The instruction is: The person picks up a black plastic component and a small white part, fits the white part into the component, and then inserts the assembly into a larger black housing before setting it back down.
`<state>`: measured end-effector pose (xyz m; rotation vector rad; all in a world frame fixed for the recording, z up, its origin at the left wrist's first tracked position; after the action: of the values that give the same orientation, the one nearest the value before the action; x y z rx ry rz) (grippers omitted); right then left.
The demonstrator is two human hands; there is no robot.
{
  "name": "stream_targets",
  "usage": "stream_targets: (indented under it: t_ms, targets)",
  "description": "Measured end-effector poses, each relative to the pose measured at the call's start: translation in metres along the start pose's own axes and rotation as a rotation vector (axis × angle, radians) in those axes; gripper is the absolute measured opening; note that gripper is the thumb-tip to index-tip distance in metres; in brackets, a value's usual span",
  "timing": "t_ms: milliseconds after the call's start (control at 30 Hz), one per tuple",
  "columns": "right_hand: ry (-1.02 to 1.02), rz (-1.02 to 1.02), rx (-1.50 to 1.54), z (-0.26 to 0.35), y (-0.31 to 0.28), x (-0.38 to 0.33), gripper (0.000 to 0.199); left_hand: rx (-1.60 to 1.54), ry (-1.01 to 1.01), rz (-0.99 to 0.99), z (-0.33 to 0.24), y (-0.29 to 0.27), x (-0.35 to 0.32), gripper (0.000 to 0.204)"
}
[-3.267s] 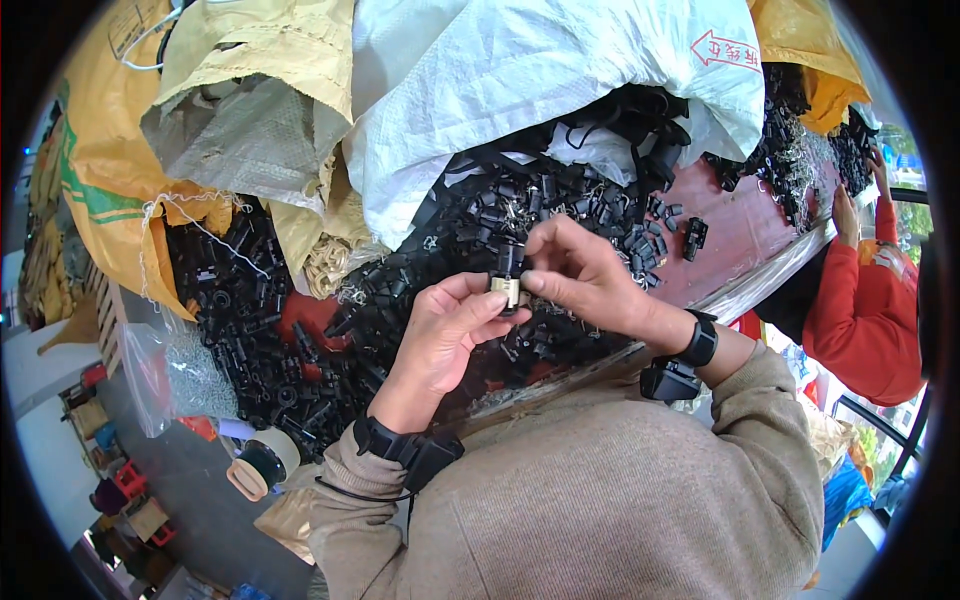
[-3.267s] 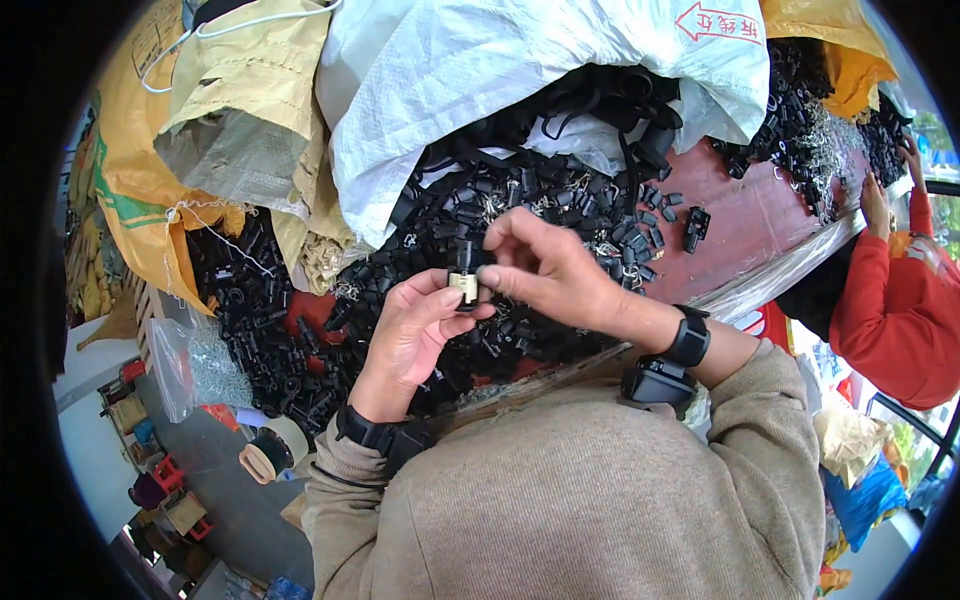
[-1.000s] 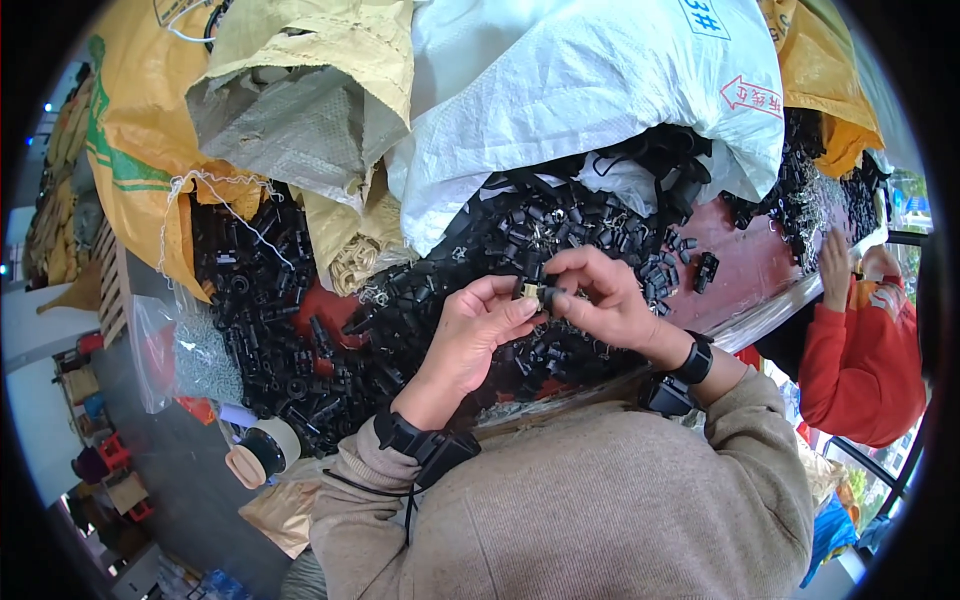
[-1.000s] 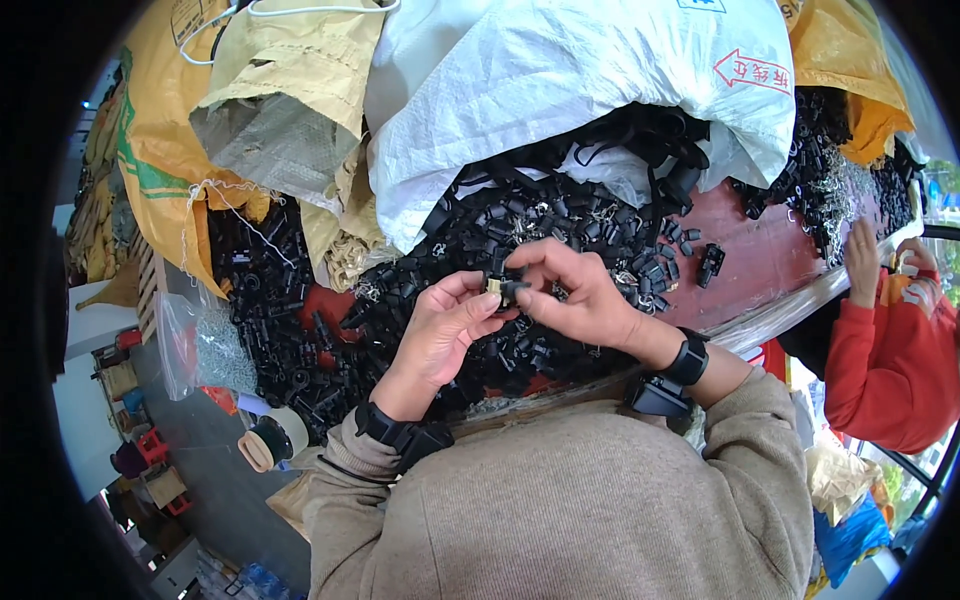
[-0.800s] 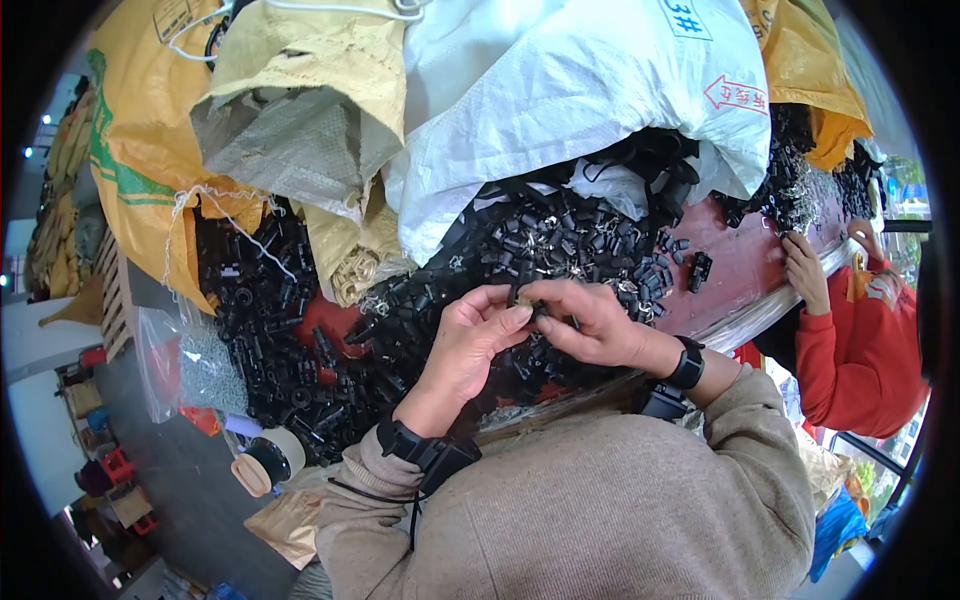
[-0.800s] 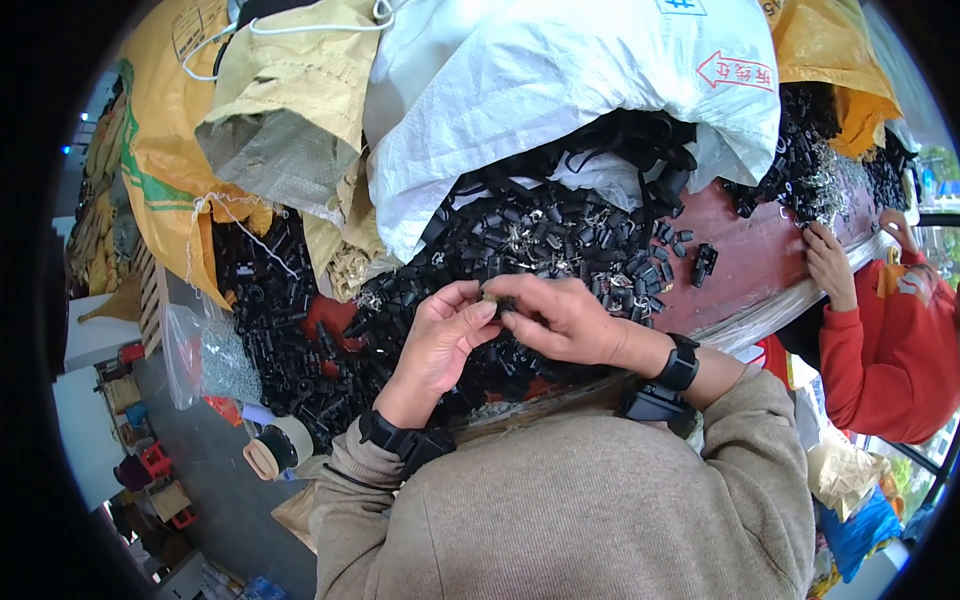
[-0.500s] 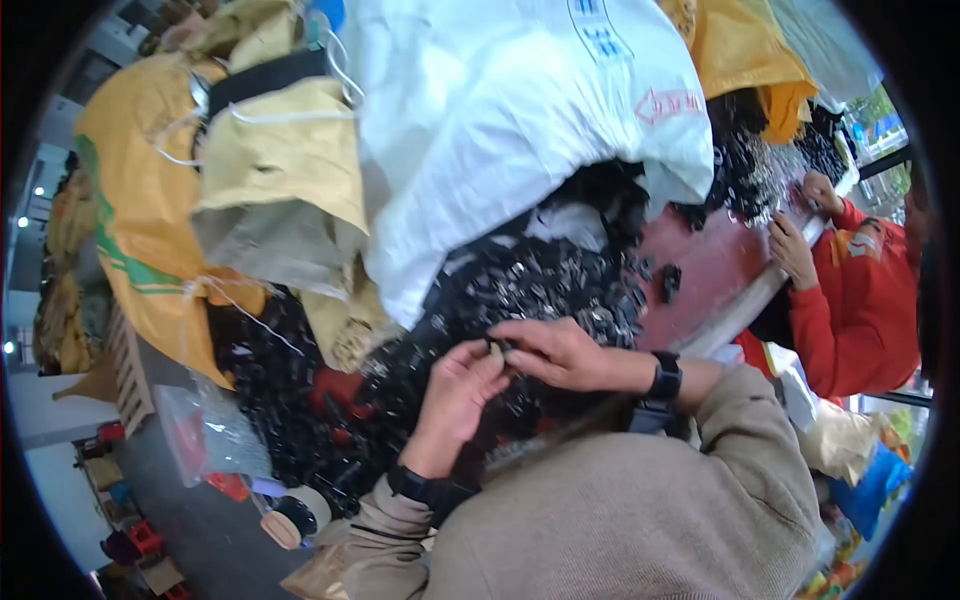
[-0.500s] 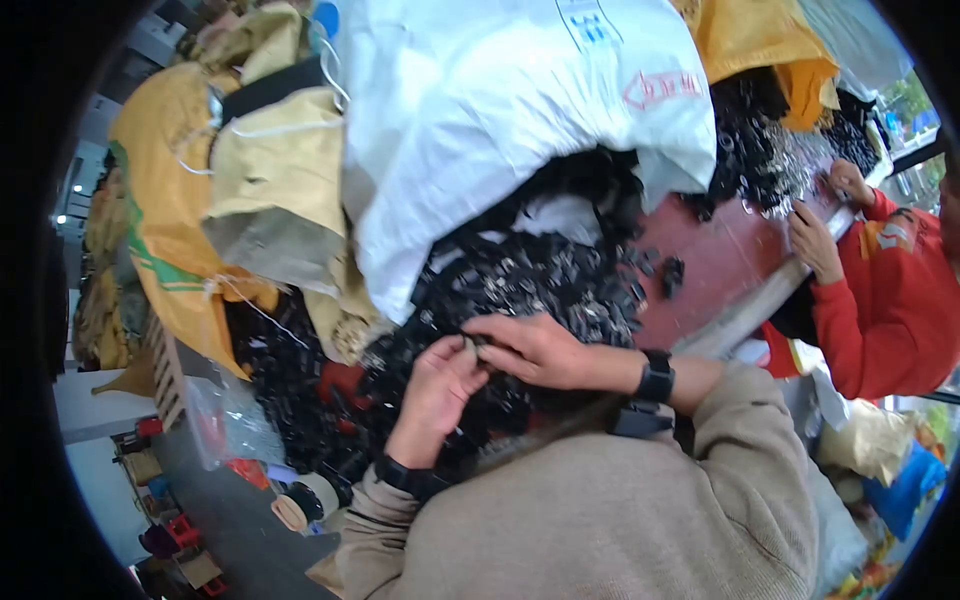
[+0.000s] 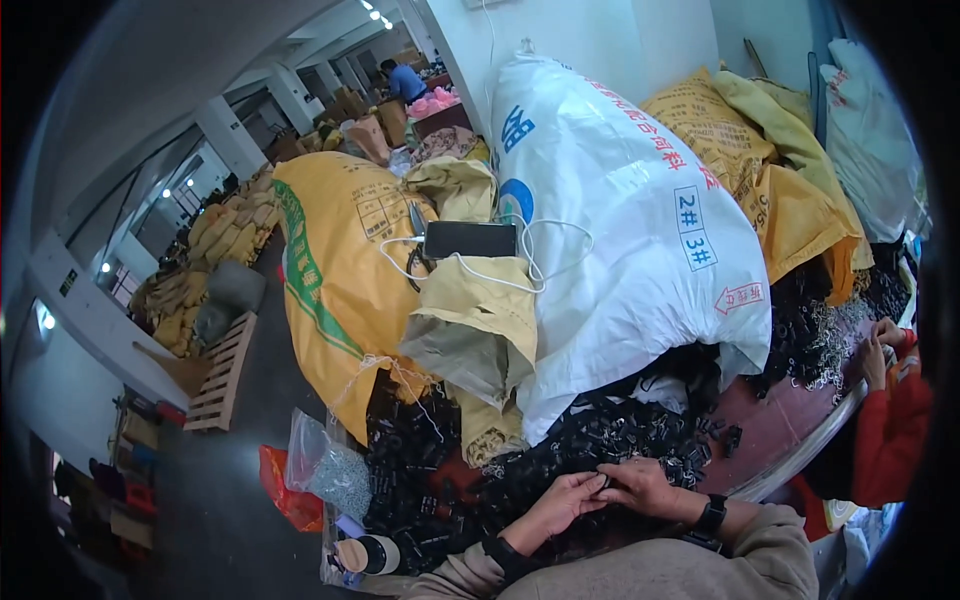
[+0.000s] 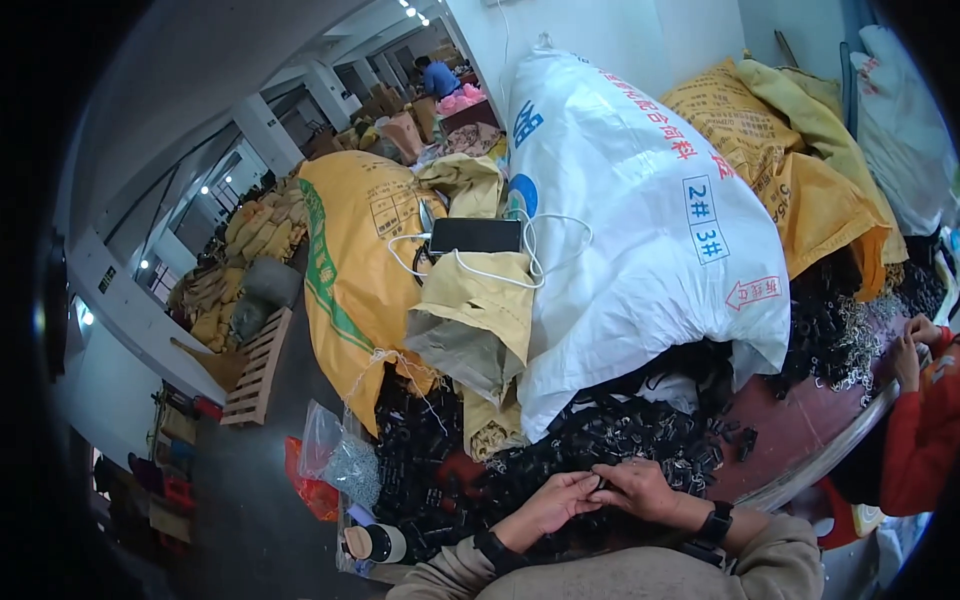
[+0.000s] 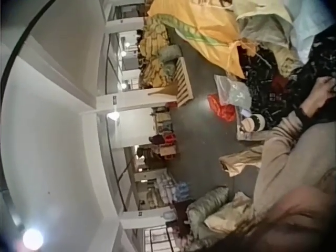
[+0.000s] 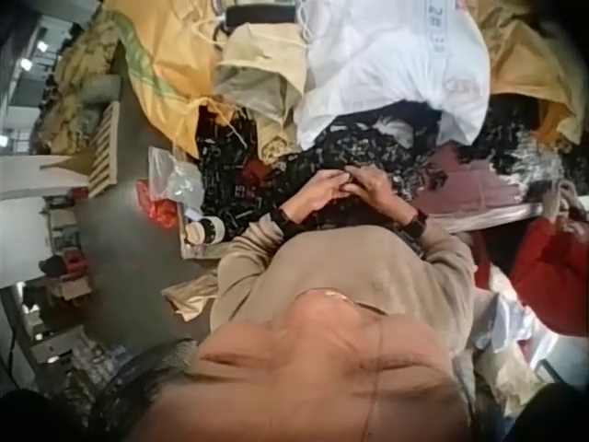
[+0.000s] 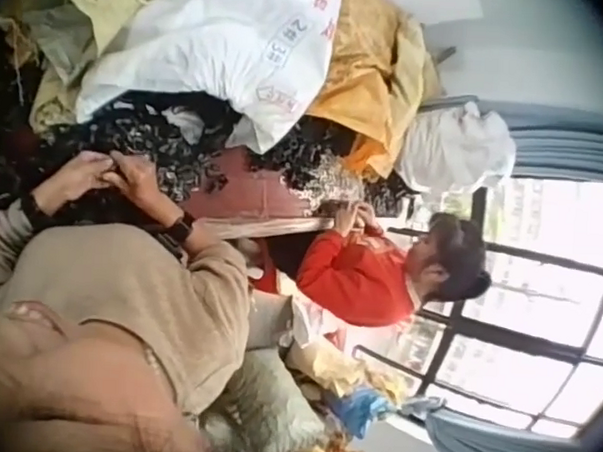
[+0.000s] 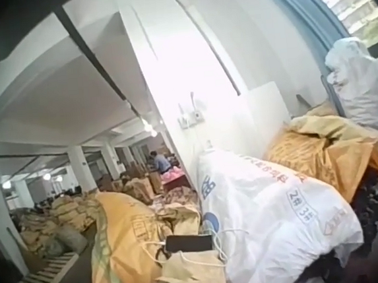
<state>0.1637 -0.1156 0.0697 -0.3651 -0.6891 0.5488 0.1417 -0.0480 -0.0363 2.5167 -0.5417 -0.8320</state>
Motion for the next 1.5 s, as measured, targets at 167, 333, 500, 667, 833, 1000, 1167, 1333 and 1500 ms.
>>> stream_targets:
  t_ms: [167,333,500,667,833,1000,1167,1333,1500]
  targets:
    - [-0.064,-0.035,0.004,0.002,-0.017,-0.004,0.035,0.031,0.032,0.027,-0.010,0.002,0.000,0.022]
    - [0.183,-0.374,-0.576,-0.056,-0.122,-0.016,0.024,0.096,0.103,-0.009,-0.012,-0.017,0.001,0.022]
    - [0.518,-0.370,-0.820,-0.110,-0.160,-0.048,0.031,0.112,0.107,0.008,-0.009,-0.017,0.003,0.023]
    - [0.650,-0.311,-0.780,-0.125,-0.146,-0.049,0.035,0.065,0.154,-0.007,-0.020,-0.012,0.001,0.025]
    - [0.648,-0.415,-0.522,-0.121,-0.151,-0.059,0.037,0.054,0.171,-0.040,-0.021,-0.021,-0.003,0.026]
    - [0.481,-0.515,-0.228,-0.089,-0.149,-0.059,0.037,0.019,0.220,-0.086,-0.024,-0.033,-0.005,0.028]
    - [0.516,-0.264,-0.048,-0.060,-0.126,-0.028,0.035,-0.035,0.268,-0.105,-0.039,-0.033,-0.011,0.030]
    - [0.330,-0.027,0.090,-0.023,-0.079,0.020,0.037,0.077,0.278,-0.156,-0.066,-0.019,-0.018,0.030]
    - [0.243,0.110,0.300,-0.014,-0.031,0.042,0.036,0.185,0.255,-0.099,-0.074,-0.006,-0.021,0.031]
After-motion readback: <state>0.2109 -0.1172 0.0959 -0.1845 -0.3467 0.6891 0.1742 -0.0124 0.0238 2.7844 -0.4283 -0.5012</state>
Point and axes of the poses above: each hand's wrist, its own x-axis towards the middle knuckle, its own y-axis out of the palm, z = x × y, the point moved 10 cm from there along x, towards the middle knuckle, and after that the axes turned 12 degrees about x, right-handed, at the moved point
